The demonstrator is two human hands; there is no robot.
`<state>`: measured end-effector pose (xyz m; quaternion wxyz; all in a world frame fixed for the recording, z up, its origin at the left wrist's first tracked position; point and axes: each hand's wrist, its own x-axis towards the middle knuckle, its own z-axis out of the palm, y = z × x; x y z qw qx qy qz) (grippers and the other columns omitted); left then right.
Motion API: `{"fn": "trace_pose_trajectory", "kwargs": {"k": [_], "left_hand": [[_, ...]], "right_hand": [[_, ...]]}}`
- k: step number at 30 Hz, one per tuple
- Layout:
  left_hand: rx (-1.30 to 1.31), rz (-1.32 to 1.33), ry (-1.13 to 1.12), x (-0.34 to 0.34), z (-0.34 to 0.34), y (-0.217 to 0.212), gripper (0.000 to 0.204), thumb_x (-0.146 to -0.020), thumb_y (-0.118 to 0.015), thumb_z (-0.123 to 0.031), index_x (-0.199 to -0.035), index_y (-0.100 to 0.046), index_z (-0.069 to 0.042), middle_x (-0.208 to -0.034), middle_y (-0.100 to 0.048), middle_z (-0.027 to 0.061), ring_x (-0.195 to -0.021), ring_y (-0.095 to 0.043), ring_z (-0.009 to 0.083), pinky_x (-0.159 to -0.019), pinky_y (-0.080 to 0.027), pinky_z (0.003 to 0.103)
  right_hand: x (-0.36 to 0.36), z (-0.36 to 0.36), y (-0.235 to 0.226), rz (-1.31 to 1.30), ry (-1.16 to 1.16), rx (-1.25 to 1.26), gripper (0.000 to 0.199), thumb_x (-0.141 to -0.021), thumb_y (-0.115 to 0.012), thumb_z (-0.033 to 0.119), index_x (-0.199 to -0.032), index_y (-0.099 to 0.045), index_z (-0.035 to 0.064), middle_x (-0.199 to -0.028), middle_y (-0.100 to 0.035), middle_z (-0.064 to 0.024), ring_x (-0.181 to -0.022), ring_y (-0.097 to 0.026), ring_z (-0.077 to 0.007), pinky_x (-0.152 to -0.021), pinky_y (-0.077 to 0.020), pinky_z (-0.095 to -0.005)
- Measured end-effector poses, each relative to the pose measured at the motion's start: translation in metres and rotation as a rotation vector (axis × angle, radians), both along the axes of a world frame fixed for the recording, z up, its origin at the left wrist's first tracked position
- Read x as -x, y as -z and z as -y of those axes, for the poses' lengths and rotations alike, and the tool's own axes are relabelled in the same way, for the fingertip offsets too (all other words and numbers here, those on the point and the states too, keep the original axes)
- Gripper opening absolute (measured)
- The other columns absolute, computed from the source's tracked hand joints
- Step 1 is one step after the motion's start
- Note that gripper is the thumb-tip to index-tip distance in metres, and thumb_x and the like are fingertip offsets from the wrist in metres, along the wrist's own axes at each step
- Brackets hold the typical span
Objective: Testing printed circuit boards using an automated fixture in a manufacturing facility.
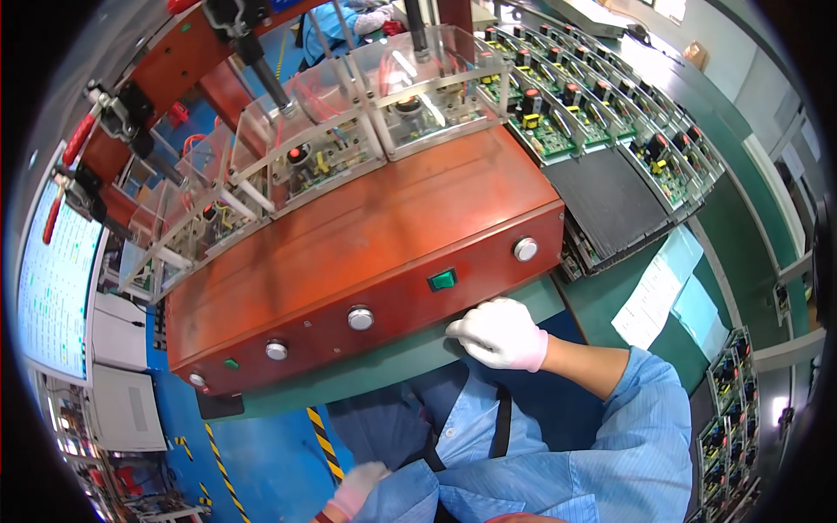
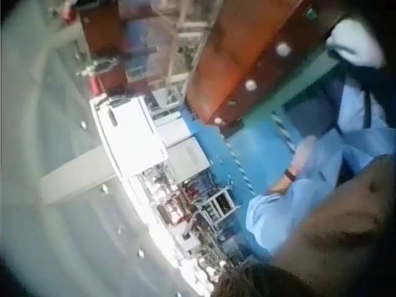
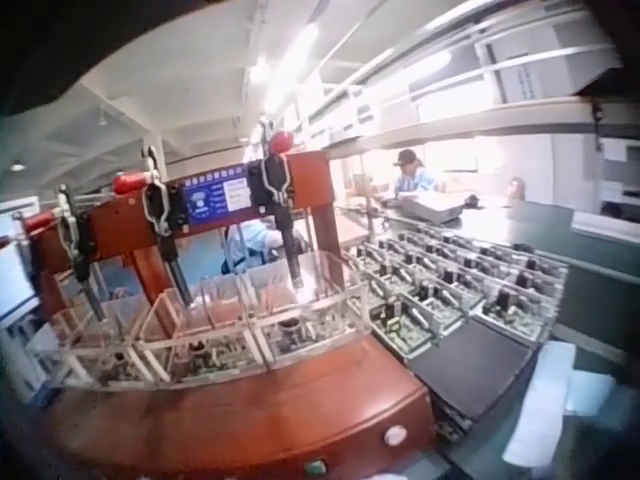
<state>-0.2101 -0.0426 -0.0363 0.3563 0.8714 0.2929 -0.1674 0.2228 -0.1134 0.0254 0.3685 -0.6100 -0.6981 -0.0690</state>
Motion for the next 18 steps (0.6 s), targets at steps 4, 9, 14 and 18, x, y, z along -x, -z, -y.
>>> {"fn": "trace_pose_trajectory", "kwargs": {"k": [4,9,14,18], "left_hand": [[0.042,-0.165,-0.069,0.007,-0.004,-0.01,0.037,-0.102,-0.047,-0.036,-0.094,-0.065,-0.004,-0.095,-0.067,0.0148,-0.089,-0.062,0.0351,-0.077,-0.048,0.043],[-0.253,-0.216,-0.38,-0.065,-0.071,-0.062,0.031,-0.092,-0.067,-0.035,-0.101,-0.07,-0.005,-0.094,-0.072,0.0146,-0.082,-0.065,0.037,-0.074,-0.052,0.043],[-0.585,-0.209,-0.179,-0.067,-0.089,-0.002,0.041,-0.097,-0.057,-0.04,-0.116,-0.07,-0.007,-0.107,-0.075,0.0152,-0.092,-0.067,0.0443,-0.08,-0.054,0.046],[-0.424,-0.244,-0.08,-0.066,-0.088,-0.011,0.041,-0.099,-0.052,-0.043,-0.107,-0.067,-0.006,-0.108,-0.072,0.016,-0.09,-0.064,0.0452,-0.077,-0.051,0.049]], "right_hand": [[-0.001,0.0,-0.004,0.037,-0.007,0.011,0.022,-0.081,-0.066,0.013,-0.102,-0.072,0.0167,-0.083,-0.066,-0.0036,-0.074,-0.063,-0.0242,-0.074,-0.0507,-0.0332],[0.001,0.003,0.001,0.02,-0.004,0.011,0.021,-0.082,-0.065,0.013,-0.102,-0.072,0.017,-0.084,-0.065,-0.0037,-0.076,-0.063,-0.0239,-0.075,-0.0506,-0.0329],[0.004,0.003,0.0,0.026,-0.025,0.018,0.018,-0.087,-0.063,0.02,-0.103,-0.069,0.0141,-0.085,-0.067,-0.0053,-0.077,-0.065,-0.0252,-0.075,-0.0507,-0.0336],[0.0,0.004,0.003,0.038,-0.012,0.0,0.019,-0.087,-0.063,0.021,-0.104,-0.068,0.0143,-0.086,-0.067,-0.0055,-0.077,-0.065,-0.0255,-0.076,-0.0507,-0.0337]]}}
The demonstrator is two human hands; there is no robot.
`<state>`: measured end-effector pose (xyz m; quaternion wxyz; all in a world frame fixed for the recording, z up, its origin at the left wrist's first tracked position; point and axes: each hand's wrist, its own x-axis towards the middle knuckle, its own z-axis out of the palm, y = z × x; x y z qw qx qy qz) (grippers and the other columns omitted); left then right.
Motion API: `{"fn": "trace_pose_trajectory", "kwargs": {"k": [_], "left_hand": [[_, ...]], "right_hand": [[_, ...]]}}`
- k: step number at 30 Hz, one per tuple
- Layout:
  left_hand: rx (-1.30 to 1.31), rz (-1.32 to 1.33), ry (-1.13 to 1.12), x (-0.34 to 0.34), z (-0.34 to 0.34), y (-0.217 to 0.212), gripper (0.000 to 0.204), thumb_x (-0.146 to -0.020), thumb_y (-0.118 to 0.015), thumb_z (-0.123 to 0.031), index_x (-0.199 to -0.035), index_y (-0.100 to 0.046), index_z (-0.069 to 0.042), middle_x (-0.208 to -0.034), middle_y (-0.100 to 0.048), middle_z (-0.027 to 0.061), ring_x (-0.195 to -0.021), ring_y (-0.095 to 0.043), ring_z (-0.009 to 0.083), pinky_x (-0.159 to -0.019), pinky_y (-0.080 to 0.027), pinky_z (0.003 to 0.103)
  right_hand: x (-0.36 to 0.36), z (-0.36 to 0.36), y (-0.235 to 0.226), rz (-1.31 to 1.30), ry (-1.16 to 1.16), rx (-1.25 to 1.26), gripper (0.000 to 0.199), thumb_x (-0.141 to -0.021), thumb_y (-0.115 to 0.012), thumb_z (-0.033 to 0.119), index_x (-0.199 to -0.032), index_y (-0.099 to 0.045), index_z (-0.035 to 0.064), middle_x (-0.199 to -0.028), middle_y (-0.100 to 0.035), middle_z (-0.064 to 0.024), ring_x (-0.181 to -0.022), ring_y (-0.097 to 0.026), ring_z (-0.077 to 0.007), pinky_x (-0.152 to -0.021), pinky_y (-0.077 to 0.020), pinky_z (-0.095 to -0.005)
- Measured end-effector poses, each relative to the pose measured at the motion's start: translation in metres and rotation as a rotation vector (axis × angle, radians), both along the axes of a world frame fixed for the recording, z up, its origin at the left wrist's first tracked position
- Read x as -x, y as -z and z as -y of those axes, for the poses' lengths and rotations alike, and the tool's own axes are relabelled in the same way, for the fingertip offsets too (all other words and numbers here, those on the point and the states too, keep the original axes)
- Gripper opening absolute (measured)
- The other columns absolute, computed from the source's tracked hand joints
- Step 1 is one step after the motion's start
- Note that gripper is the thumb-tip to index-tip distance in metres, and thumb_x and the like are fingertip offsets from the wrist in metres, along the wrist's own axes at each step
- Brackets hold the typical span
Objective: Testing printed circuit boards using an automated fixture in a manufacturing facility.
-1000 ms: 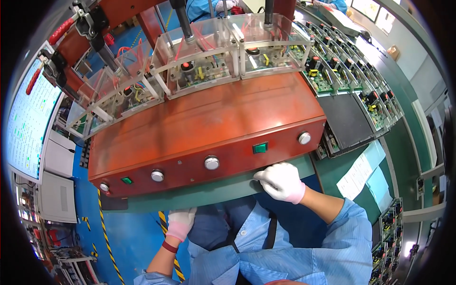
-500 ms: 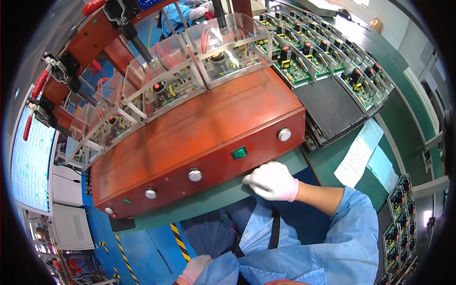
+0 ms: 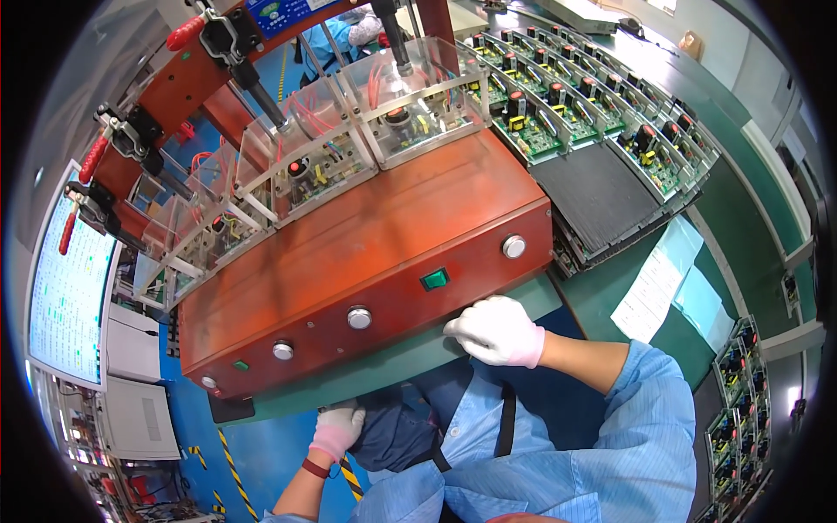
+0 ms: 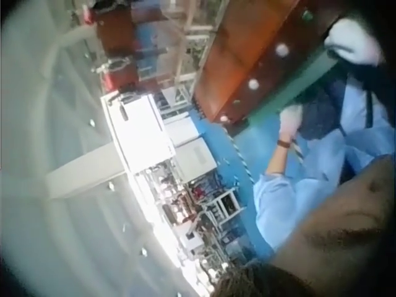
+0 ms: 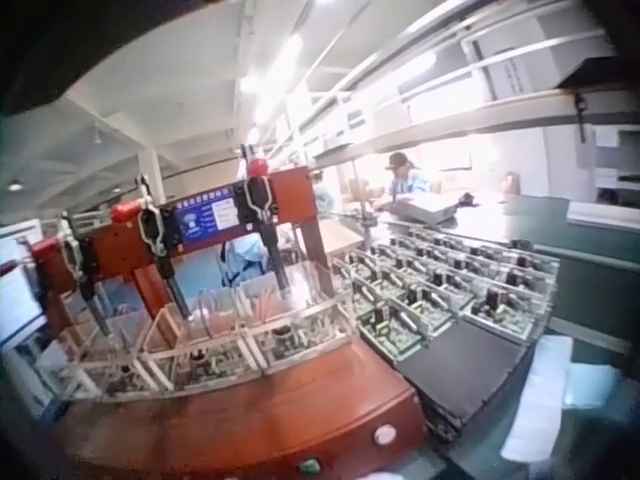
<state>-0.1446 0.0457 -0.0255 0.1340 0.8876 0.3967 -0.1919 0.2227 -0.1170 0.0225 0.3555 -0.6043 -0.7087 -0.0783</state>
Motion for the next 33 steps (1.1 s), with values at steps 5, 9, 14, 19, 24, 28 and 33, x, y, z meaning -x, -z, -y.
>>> {"fn": "trace_pose_trajectory", "kwargs": {"k": [5,9,14,19,24,28,33], "left_hand": [[0.395,0.079,0.553,0.041,0.035,-0.002,0.036,-0.101,-0.053,-0.04,-0.091,-0.061,-0.006,-0.088,-0.066,0.0136,-0.078,-0.06,0.0366,-0.072,-0.047,0.044],[0.407,0.055,0.068,-0.027,0.03,-0.048,0.044,-0.099,-0.056,-0.047,-0.096,-0.064,-0.004,-0.091,-0.067,0.0129,-0.079,-0.06,0.0341,-0.075,-0.048,0.043],[0.332,0.288,-0.006,-0.095,0.033,0.007,0.044,-0.098,-0.058,-0.045,-0.108,-0.068,-0.004,-0.1,-0.072,0.0127,-0.084,-0.065,0.0316,-0.08,-0.051,0.04],[0.15,0.476,0.02,-0.126,0.046,0.036,0.043,-0.101,-0.053,-0.042,-0.114,-0.068,-0.004,-0.104,-0.072,0.0151,-0.09,-0.066,0.0373,-0.085,-0.051,0.044],[0.093,0.448,0.045,-0.132,0.053,0.038,0.037,-0.104,-0.049,-0.035,-0.112,-0.067,-0.003,-0.101,-0.071,0.0174,-0.089,-0.064,0.0396,-0.084,-0.05,0.048],[0.438,0.613,0.702,-0.092,0.094,0.047,0.033,-0.104,-0.051,-0.037,-0.105,-0.064,-0.006,-0.104,-0.064,0.0143,-0.092,-0.062,0.0361,-0.086,-0.051,0.044],[0.742,0.313,0.305,-0.094,0.094,0.018,0.033,-0.101,-0.056,-0.036,-0.1,-0.066,-0.004,-0.099,-0.066,0.0109,-0.089,-0.062,0.0307,-0.084,-0.05,0.039]], "right_hand": [[-0.001,-0.001,0.004,0.017,0.011,-0.018,0.021,-0.085,-0.063,0.018,-0.104,-0.07,0.0163,-0.087,-0.066,-0.0039,-0.079,-0.063,-0.0242,-0.076,-0.0502,-0.0333],[0.0,-0.002,0.004,0.01,0.009,-0.011,0.022,-0.084,-0.063,0.017,-0.105,-0.07,0.0169,-0.088,-0.065,-0.0034,-0.079,-0.063,-0.0239,-0.076,-0.0497,-0.0332],[0.0,-0.002,0.004,0.014,-0.004,-0.03,0.022,-0.084,-0.063,0.017,-0.105,-0.07,0.0169,-0.088,-0.065,-0.0033,-0.08,-0.062,-0.0241,-0.076,-0.0492,-0.0331],[0.001,-0.001,0.006,0.021,0.004,-0.052,0.021,-0.085,-0.063,0.018,-0.105,-0.069,0.017,-0.088,-0.065,-0.0033,-0.079,-0.062,-0.0243,-0.075,-0.0487,-0.033],[0.001,-0.001,0.008,0.023,0.005,-0.038,0.021,-0.086,-0.063,0.018,-0.105,-0.069,0.0172,-0.088,-0.064,-0.0031,-0.078,-0.061,-0.0244,-0.075,-0.0483,-0.0329],[-0.003,-0.001,0.006,0.033,0.009,-0.033,0.021,-0.086,-0.063,0.018,-0.106,-0.069,0.0172,-0.088,-0.064,-0.003,-0.078,-0.061,-0.0243,-0.075,-0.048,-0.0329],[-0.003,-0.001,0.007,0.049,0.014,-0.058,0.021,-0.086,-0.063,0.019,-0.106,-0.069,0.0174,-0.088,-0.064,-0.0029,-0.08,-0.061,-0.0242,-0.075,-0.0477,-0.033]]}}
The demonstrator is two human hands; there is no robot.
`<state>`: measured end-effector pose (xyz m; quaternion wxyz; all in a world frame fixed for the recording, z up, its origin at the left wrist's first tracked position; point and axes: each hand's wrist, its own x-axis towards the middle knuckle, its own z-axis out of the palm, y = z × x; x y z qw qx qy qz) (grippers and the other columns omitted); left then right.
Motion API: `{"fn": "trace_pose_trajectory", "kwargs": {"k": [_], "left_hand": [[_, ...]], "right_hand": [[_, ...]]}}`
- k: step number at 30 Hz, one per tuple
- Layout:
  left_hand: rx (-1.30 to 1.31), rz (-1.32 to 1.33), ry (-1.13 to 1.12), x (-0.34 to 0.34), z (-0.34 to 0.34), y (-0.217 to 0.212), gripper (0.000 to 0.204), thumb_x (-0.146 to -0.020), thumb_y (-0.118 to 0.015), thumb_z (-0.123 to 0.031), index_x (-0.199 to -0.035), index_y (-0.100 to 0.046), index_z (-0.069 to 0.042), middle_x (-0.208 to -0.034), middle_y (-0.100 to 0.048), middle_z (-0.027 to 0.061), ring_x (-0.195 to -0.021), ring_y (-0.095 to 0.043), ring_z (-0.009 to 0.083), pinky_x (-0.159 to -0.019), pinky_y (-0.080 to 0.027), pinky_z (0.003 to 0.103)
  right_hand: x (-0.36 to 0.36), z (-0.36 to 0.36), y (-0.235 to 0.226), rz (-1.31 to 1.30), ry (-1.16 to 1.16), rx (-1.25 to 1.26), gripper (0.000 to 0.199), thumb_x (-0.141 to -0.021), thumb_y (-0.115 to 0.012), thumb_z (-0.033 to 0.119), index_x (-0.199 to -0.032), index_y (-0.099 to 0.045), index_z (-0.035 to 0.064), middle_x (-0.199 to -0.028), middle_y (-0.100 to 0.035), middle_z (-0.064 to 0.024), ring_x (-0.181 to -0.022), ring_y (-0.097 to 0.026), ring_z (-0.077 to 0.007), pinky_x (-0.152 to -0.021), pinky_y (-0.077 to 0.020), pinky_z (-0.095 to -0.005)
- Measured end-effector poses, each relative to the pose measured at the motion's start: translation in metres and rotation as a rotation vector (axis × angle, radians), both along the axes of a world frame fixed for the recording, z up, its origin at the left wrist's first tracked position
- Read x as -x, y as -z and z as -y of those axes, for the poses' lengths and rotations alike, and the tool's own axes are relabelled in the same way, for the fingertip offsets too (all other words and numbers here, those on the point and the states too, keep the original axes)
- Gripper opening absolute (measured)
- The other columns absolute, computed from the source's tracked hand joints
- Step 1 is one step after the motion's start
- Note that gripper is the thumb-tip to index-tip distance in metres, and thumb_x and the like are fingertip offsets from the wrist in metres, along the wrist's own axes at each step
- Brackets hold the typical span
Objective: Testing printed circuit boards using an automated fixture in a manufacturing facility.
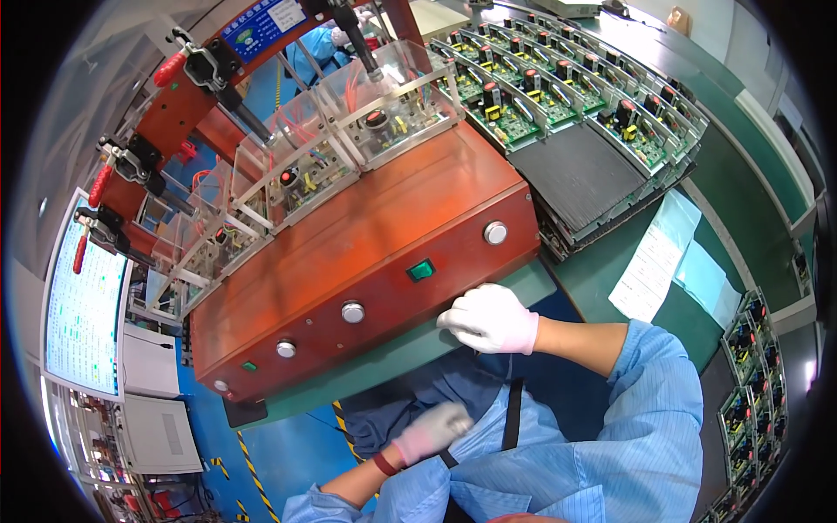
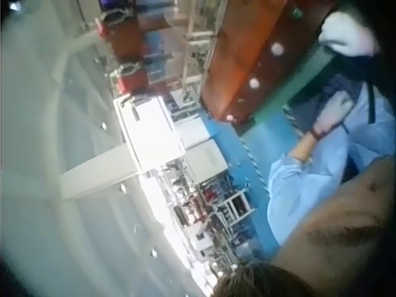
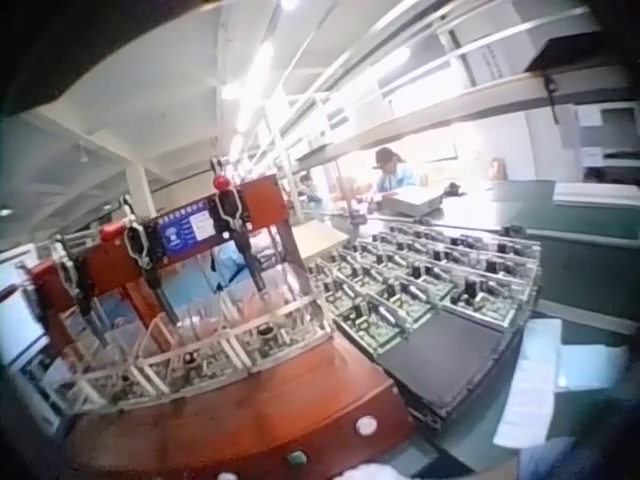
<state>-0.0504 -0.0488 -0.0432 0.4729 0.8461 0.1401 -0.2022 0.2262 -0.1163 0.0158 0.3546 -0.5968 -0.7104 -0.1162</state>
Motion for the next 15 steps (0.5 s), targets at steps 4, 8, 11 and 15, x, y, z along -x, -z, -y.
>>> {"fn": "trace_pose_trajectory", "kwargs": {"k": [4,8,11,15], "left_hand": [[-0.309,-0.02,-0.363,-0.02,-0.043,-0.021,0.039,-0.102,-0.054,-0.037,-0.113,-0.068,-0.003,-0.113,-0.071,0.0125,-0.1,-0.066,0.0318,-0.089,-0.051,0.039],[-0.642,0.172,-0.438,-0.022,-0.063,0.035,0.044,-0.105,-0.047,-0.039,-0.125,-0.064,-0.004,-0.122,-0.071,0.0152,-0.107,-0.066,0.0362,-0.093,-0.05,0.04],[-0.582,0.072,-0.324,-0.033,-0.058,0.029,0.042,-0.106,-0.045,-0.038,-0.123,-0.064,-0.004,-0.118,-0.071,0.0154,-0.103,-0.066,0.0369,-0.091,-0.05,0.041],[-0.317,0.051,0.047,-0.028,-0.05,0.012,0.034,-0.107,-0.045,-0.033,-0.109,-0.063,-0.004,-0.104,-0.068,0.015,-0.088,-0.061,0.0363,-0.084,-0.049,0.044]], "right_hand": [[0.003,0.0,0.001,0.002,-0.016,-0.029,0.022,-0.086,-0.063,0.019,-0.106,-0.069,0.0174,-0.088,-0.063,-0.0029,-0.08,-0.061,-0.0241,-0.075,-0.0474,-0.033],[0.006,0.0,-0.001,-0.002,-0.025,0.007,0.023,-0.085,-0.063,0.019,-0.107,-0.069,0.0176,-0.088,-0.062,-0.0027,-0.08,-0.06,-0.0239,-0.075,-0.0471,-0.0329],[0.003,0.002,0.001,0.001,-0.007,0.015,0.023,-0.084,-0.063,0.019,-0.107,-0.069,0.0176,-0.088,-0.062,-0.0027,-0.08,-0.06,-0.0238,-0.075,-0.047,-0.0329],[0.002,0.001,0.002,0.0,0.0,0.017,0.024,-0.084,-0.063,0.018,-0.107,-0.069,0.0176,-0.088,-0.062,-0.0026,-0.08,-0.06,-0.0236,-0.075,-0.047,-0.0329]]}}
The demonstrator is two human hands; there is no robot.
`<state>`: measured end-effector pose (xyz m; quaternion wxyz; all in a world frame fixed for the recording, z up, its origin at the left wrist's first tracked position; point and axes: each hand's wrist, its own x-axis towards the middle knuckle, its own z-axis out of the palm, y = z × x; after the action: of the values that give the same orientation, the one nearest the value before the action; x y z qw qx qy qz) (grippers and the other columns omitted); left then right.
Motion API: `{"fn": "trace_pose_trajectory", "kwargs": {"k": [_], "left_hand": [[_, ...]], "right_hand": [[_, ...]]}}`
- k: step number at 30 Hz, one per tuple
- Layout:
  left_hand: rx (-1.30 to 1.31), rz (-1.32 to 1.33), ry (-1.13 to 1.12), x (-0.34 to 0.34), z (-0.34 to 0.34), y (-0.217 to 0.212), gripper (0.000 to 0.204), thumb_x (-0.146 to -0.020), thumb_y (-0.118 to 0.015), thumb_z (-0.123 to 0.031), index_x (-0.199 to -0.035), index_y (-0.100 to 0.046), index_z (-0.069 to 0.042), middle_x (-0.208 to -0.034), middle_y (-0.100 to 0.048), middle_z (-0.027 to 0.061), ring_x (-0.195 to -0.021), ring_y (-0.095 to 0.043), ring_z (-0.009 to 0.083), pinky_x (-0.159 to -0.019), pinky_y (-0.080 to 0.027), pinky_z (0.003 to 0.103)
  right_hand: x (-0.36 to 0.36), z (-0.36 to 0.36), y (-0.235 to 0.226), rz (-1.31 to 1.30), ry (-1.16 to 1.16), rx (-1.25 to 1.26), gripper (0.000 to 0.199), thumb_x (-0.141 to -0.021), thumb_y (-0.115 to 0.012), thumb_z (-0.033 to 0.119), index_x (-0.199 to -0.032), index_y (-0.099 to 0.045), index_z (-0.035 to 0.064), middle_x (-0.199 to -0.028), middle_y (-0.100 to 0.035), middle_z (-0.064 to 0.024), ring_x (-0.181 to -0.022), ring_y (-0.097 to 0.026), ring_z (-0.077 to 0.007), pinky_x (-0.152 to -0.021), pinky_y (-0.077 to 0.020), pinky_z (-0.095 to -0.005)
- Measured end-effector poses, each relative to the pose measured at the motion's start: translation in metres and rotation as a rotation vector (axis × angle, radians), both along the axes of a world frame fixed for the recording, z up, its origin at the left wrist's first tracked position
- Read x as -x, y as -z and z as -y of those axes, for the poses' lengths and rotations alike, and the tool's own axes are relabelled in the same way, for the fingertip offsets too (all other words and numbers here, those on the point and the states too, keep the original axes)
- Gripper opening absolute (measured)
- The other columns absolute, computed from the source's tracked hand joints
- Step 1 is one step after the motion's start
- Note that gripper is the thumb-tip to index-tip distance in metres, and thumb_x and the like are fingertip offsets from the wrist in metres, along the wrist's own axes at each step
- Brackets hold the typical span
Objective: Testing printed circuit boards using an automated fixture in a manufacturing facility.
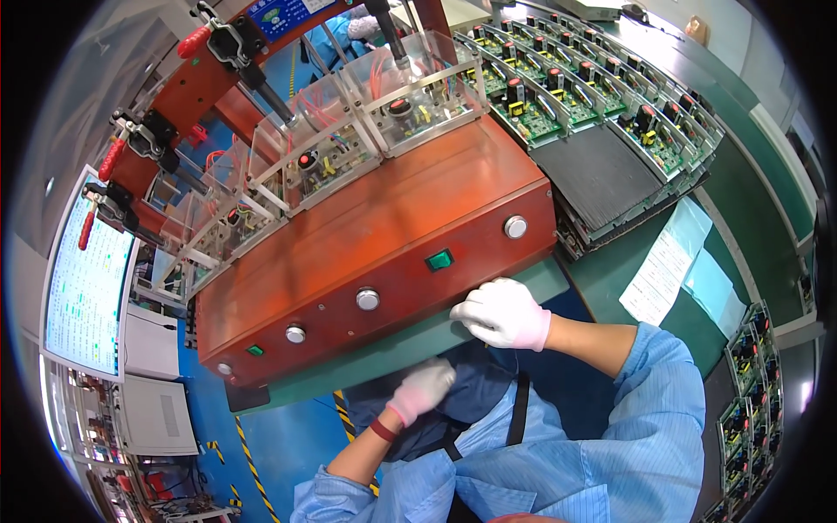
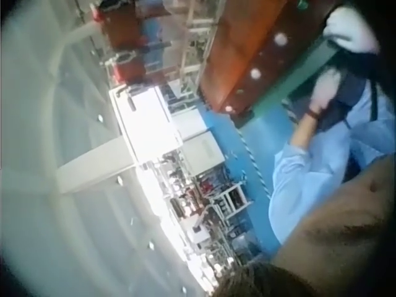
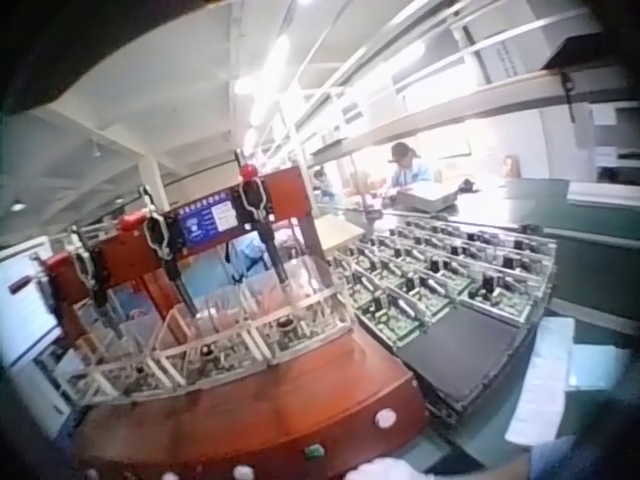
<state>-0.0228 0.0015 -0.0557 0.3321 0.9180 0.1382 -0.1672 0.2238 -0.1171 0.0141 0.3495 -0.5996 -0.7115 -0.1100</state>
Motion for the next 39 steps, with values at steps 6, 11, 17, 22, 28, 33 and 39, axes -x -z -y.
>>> {"fn": "trace_pose_trajectory", "kwargs": {"k": [6,11,17,22,28,33,39], "left_hand": [[0.28,0.065,0.219,0.021,0.044,0.001,0.025,-0.103,-0.051,-0.027,-0.101,-0.065,-0.006,-0.102,-0.063,0.0107,-0.085,-0.059,0.0319,-0.082,-0.049,0.042],[0.18,0.038,0.033,0.007,0.029,-0.086,0.023,-0.101,-0.056,-0.024,-0.105,-0.069,-0.005,-0.107,-0.066,0.009,-0.089,-0.062,0.0293,-0.081,-0.05,0.038],[0.13,0.629,-0.26,0.008,0.012,-0.139,0.023,-0.095,-0.063,-0.022,-0.088,-0.074,-0.003,-0.085,-0.069,0.0094,-0.072,-0.06,0.0227,-0.069,-0.048,0.031],[-0.081,0.822,-0.578,0.0,-0.002,-0.107,0.02,-0.092,-0.064,-0.018,-0.083,-0.074,-0.003,-0.076,-0.068,0.0079,-0.066,-0.058,0.0228,-0.065,-0.048,0.032],[-0.411,0.791,-0.506,-0.02,-0.001,-0.072,0.013,-0.088,-0.063,-0.011,-0.084,-0.073,-0.003,-0.082,-0.072,0.0081,-0.068,-0.06,0.0247,-0.068,-0.049,0.034],[-0.368,0.73,-0.58,-0.026,-0.003,-0.083,0.015,-0.09,-0.065,-0.018,-0.087,-0.073,-0.006,-0.083,-0.073,0.0049,-0.069,-0.061,0.0244,-0.071,-0.05,0.033],[-0.358,0.728,-0.575,-0.029,-0.001,-0.074,0.021,-0.094,-0.064,-0.023,-0.087,-0.073,-0.005,-0.082,-0.073,0.0043,-0.068,-0.059,0.0223,-0.07,-0.049,0.032]], "right_hand": [[0.0,-0.002,-0.002,-0.005,-0.01,-0.005,0.024,-0.083,-0.064,0.017,-0.107,-0.069,0.0174,-0.088,-0.062,-0.0025,-0.08,-0.06,-0.0235,-0.075,-0.0474,-0.033],[-0.002,-0.001,0.0,-0.003,-0.008,-0.006,0.024,-0.083,-0.064,0.016,-0.106,-0.069,0.017,-0.088,-0.063,-0.0025,-0.08,-0.061,-0.0235,-0.075,-0.0478,-0.0329],[-0.001,0.001,-0.002,-0.017,-0.013,0.002,0.023,-0.085,-0.064,0.02,-0.107,-0.068,0.0164,-0.09,-0.064,-0.0032,-0.08,-0.062,-0.0239,-0.076,-0.0487,-0.033],[0.006,0.0,-0.004,-0.011,-0.017,0.0,0.022,-0.085,-0.065,0.021,-0.106,-0.068,0.0159,-0.091,-0.064,-0.0032,-0.08,-0.062,-0.0241,-0.075,-0.0491,-0.0332],[0.004,0.005,-0.001,-0.038,0.016,0.074,0.022,-0.083,-0.065,0.019,-0.105,-0.07,0.0158,-0.086,-0.062,-0.0039,-0.079,-0.061,-0.0257,-0.071,-0.0479,-0.0343],[-0.003,-0.01,0.006,-0.088,-0.019,-0.072,0.019,-0.084,-0.066,0.02,-0.102,-0.068,0.015,-0.086,-0.06,-0.0041,-0.075,-0.058,-0.0258,-0.069,-0.0475,-0.0363],[-0.004,-0.006,0.016,-0.1,0.003,-0.048,0.018,-0.084,-0.065,0.019,-0.101,-0.067,0.0143,-0.086,-0.059,-0.0031,-0.077,-0.057,-0.024,-0.071,-0.0476,-0.0348]]}}
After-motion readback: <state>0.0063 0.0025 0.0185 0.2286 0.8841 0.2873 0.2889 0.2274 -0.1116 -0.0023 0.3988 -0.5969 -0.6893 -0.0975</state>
